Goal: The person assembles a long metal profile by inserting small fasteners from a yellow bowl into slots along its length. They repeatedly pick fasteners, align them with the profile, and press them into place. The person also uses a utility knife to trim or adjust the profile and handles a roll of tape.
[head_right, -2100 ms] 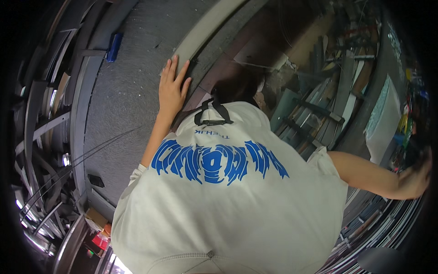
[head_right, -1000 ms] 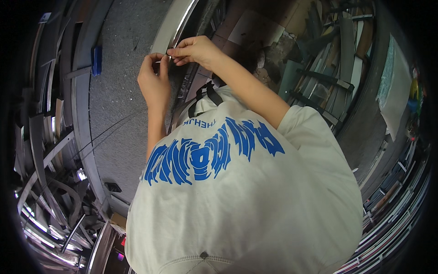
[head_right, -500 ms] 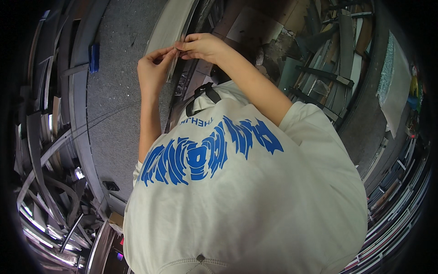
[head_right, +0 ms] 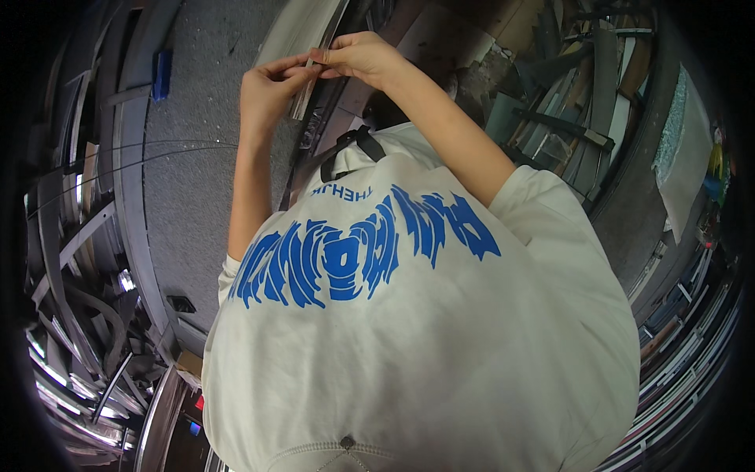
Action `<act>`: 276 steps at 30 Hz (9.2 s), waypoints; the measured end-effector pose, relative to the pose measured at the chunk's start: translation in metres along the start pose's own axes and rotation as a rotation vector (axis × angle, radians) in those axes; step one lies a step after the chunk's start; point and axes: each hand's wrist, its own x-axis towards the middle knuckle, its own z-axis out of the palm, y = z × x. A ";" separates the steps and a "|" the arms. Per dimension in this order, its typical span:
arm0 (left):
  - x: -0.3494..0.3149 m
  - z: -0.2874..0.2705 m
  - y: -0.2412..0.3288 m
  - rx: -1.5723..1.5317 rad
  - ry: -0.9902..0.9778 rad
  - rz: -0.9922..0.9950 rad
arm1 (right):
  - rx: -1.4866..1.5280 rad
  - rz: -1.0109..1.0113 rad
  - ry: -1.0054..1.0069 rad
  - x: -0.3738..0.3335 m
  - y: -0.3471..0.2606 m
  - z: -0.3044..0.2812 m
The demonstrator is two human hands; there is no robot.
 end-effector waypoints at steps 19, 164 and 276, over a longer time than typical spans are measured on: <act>0.005 -0.031 -0.025 0.521 0.445 0.220 | -0.107 0.089 0.057 -0.020 0.015 0.007; -0.071 0.067 0.093 0.383 -0.493 -0.414 | -1.124 0.344 -0.370 -0.036 -0.109 -0.203; 0.267 0.187 0.114 0.441 0.683 0.370 | -1.604 -0.638 0.100 0.152 -0.291 -0.274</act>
